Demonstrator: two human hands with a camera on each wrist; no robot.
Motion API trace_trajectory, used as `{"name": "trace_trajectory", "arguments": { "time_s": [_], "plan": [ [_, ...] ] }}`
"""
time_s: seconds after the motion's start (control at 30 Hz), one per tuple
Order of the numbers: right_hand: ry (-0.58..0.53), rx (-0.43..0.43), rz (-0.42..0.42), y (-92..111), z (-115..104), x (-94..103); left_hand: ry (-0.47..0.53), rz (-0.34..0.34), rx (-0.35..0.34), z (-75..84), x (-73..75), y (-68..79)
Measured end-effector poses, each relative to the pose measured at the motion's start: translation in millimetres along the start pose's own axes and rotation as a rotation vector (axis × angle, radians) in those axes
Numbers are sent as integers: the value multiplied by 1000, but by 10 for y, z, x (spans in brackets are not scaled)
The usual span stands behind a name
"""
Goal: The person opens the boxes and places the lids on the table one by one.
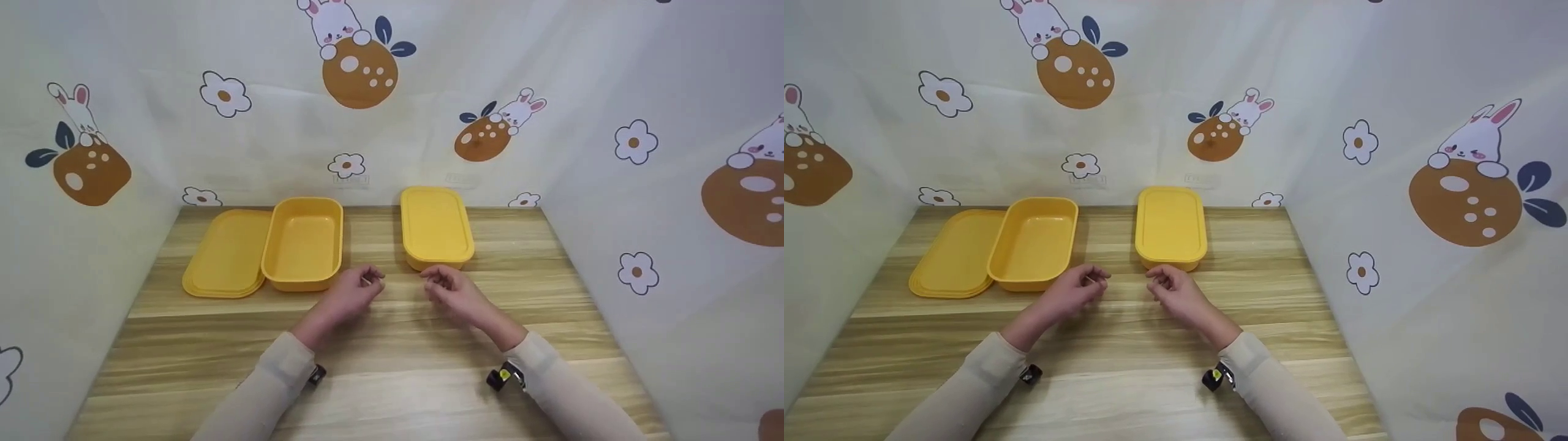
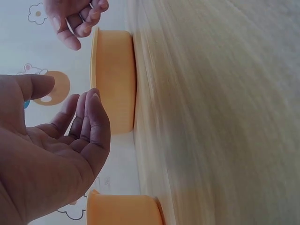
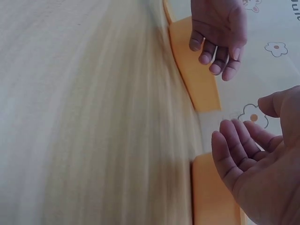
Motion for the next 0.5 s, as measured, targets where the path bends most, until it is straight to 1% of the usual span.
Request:
{"name": "trace_trajectory", "arguments": {
  "time_s": [0.13,0.2,0.27,0.37,0.5],
  "plan": [
    [-32,16,0,-74,-68,123,52,15,24,7,2,-77],
    [-37,38,16,-140,-105,215,81,26,21,24,-2,-124],
    [-40,56,51,-220,-130,335,103,38,12,47,-16,-176],
    [-70,51,115,-352,-138,538,145,56,6,76,-60,-265],
    [-67,-2,203,-563,-96,804,186,99,27,80,-115,-411]
  ]
}}
Point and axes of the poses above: each hand's wrist, its own y-axis away from the middle knuckle, its own x-axis out of the back of the hand, z = x × y, the point moved 6 cm from there along -y, towards the middle knuckle, and after that the axes turned 3 degrees about y, right-handed, at the moved point
